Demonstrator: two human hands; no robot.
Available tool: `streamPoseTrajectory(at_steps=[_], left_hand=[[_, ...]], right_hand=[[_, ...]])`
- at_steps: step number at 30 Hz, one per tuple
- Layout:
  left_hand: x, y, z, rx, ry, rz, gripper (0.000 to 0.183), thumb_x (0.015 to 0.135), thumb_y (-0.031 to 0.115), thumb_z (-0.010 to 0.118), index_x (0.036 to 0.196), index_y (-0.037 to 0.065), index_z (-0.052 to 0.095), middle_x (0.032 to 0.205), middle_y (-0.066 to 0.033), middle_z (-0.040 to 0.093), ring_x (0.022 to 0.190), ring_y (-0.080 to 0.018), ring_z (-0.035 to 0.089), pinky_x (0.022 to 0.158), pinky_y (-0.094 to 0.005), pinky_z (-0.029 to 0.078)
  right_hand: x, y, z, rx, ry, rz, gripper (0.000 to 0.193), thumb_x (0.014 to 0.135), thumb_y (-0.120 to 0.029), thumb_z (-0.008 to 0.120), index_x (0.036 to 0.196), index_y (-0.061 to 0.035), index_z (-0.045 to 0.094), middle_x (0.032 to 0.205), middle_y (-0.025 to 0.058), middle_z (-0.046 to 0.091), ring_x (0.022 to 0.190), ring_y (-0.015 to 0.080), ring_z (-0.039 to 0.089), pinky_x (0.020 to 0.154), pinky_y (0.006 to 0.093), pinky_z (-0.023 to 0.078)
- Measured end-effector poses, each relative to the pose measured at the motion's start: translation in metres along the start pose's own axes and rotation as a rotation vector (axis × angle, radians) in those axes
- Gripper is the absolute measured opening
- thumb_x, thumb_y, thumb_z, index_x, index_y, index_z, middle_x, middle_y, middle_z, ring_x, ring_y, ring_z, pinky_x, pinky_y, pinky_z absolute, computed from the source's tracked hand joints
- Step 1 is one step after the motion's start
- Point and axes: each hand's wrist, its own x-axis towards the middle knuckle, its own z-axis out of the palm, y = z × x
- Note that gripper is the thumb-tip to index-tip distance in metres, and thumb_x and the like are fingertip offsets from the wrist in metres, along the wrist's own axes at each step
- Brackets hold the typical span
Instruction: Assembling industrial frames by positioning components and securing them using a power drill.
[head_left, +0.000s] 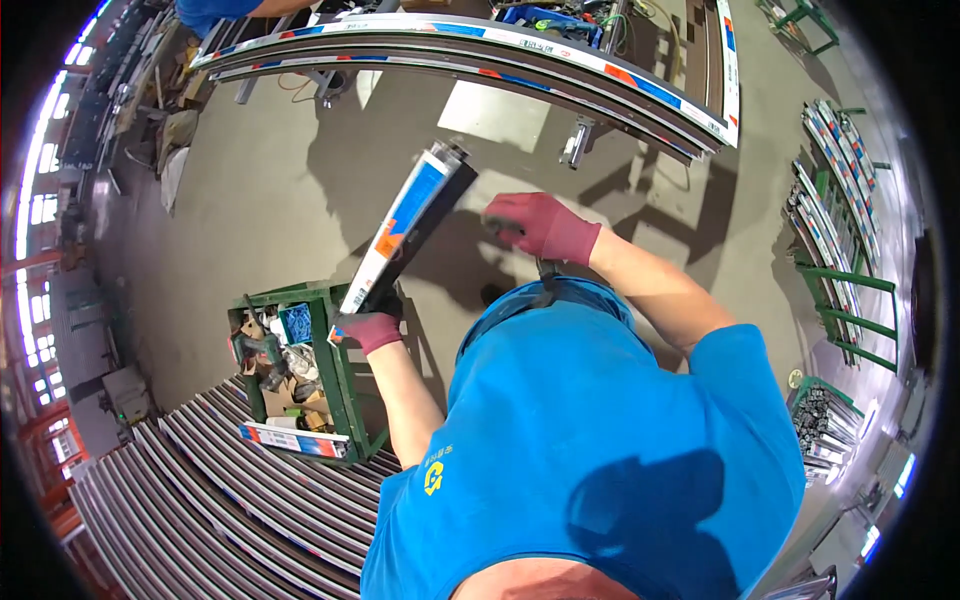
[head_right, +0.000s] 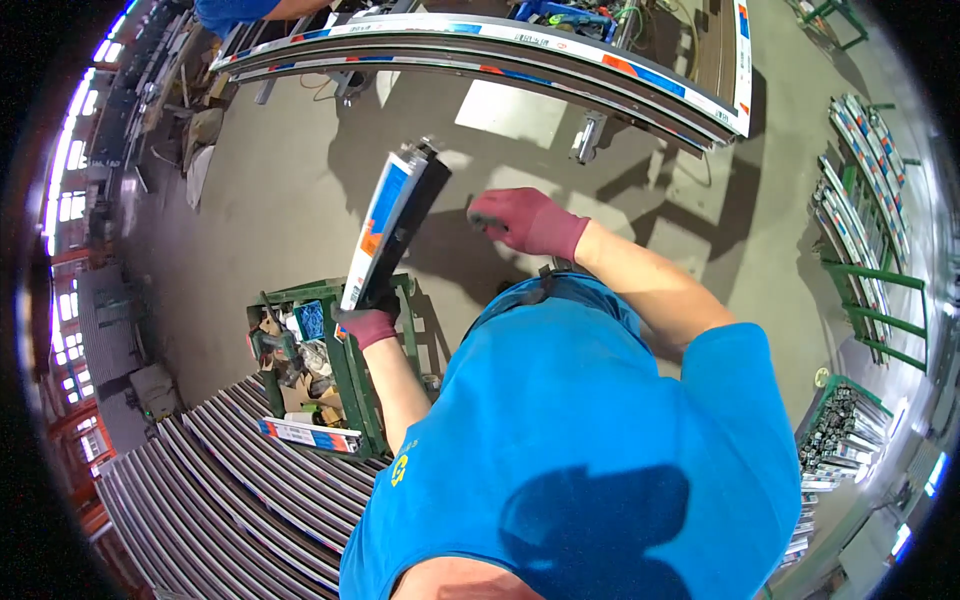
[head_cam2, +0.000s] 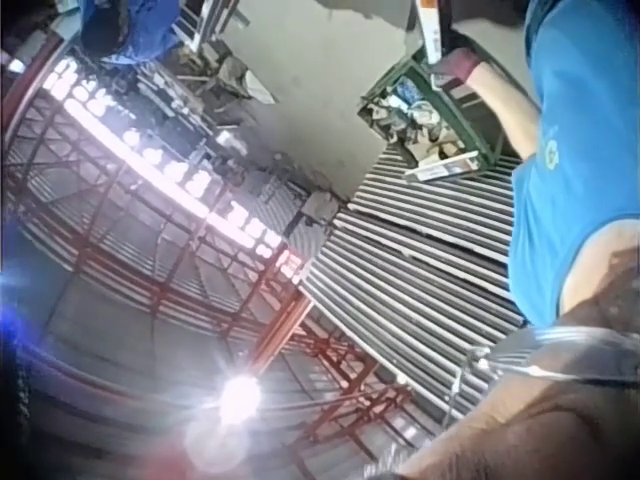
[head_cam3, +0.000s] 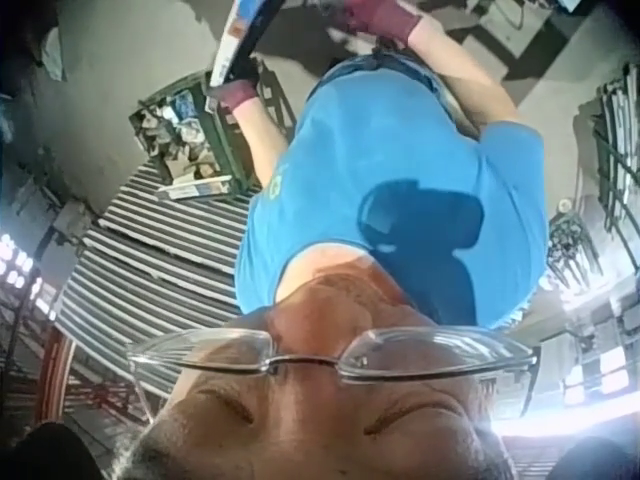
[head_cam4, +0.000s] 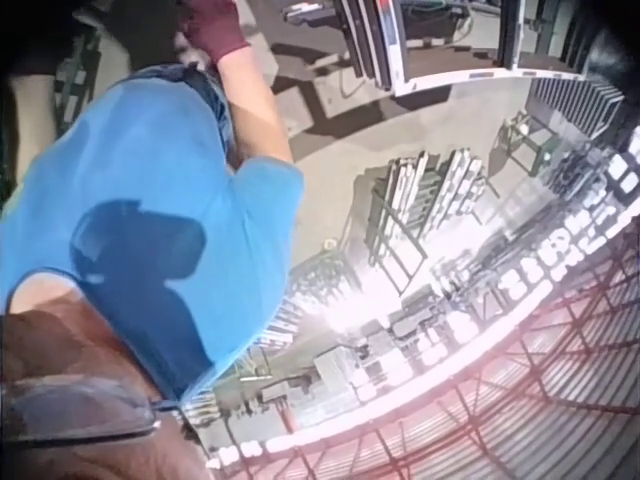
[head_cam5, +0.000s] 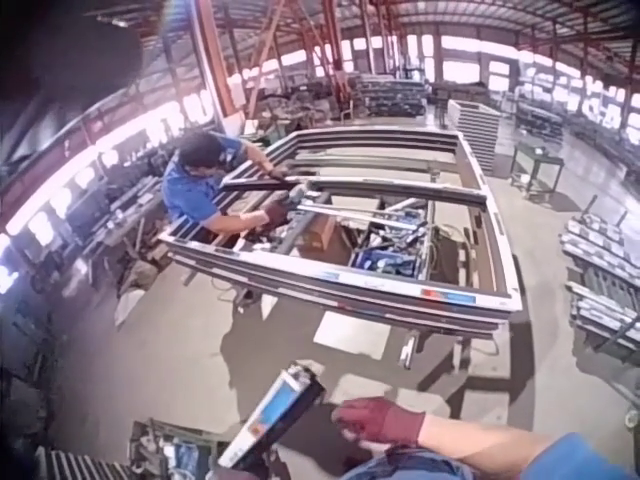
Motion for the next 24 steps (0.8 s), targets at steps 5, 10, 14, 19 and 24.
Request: streamPoseTrajectory(at_steps=[5, 10, 14, 19, 24], left_hand=[[0.007, 0.001, 0.01, -0.009, -0.003, 0.152, 0.073, 0.086, 0.065, 0.051, 0.131, 0.01, 0.063, 0.134, -0.0181, 0.067, 0.119, -0.0417, 0.067, 0.094, -0.0586, 0.057], [-0.028, -0.017, 0.038, 0.099, 0.015, 0.225, 0.068, 0.085, 0.065, 0.053, 0.125, 0.012, 0.064, 0.13, -0.0172, 0.068, 0.118, -0.043, 0.066, 0.098, -0.0642, 0.055], [-0.032, -0.028, 0.043, 0.02, 0.024, 0.238, 0.073, 0.086, 0.067, 0.052, 0.127, 0.008, 0.064, 0.13, -0.0183, 0.069, 0.119, -0.0413, 0.067, 0.1, -0.0606, 0.056], [-0.02, -0.03, 0.03, 0.009, -0.012, 0.265, 0.078, 0.088, 0.068, 0.049, 0.132, 0.006, 0.064, 0.136, -0.0207, 0.068, 0.123, -0.0425, 0.067, 0.105, -0.0613, 0.054], [-0.027, -0.034, 0.031, 0.016, -0.024, 0.354, 0.081, 0.086, 0.067, 0.049, 0.135, 0.005, 0.062, 0.138, -0.0226, 0.066, 0.126, -0.0456, 0.064, 0.107, -0.0645, 0.051]], right_hand=[[0.016, 0.002, -0.025, -0.198, 0.432, 0.082, 0.042, 0.091, -0.015, 0.077, 0.131, -0.0084, 0.069, 0.14, 0.0116, 0.065, 0.122, 0.0263, 0.065, 0.096, 0.0445, 0.054], [0.03, -0.039, -0.066, 0.464, 0.476, 0.561, 0.036, 0.096, -0.02, 0.075, 0.128, -0.0036, 0.07, 0.13, 0.0064, 0.065, 0.113, 0.0153, 0.061, 0.093, 0.033, 0.051], [0.047, -0.068, -0.071, 0.629, 0.603, 0.236, 0.032, 0.097, -0.019, 0.076, 0.125, -0.0046, 0.071, 0.116, 0.0018, 0.065, 0.104, 0.0115, 0.059, 0.089, 0.0306, 0.05], [0.056, -0.068, -0.067, 0.159, 0.517, 0.21, 0.025, 0.094, -0.016, 0.076, 0.117, -0.0056, 0.075, 0.109, 0.009, 0.069, 0.099, 0.0212, 0.066, 0.087, 0.0356, 0.054], [0.059, -0.047, -0.059, 0.156, 0.502, 0.284, 0.018, 0.091, -0.013, 0.076, 0.105, -0.0014, 0.077, 0.099, 0.012, 0.071, 0.098, 0.0252, 0.069, 0.086, 0.0371, 0.055]])
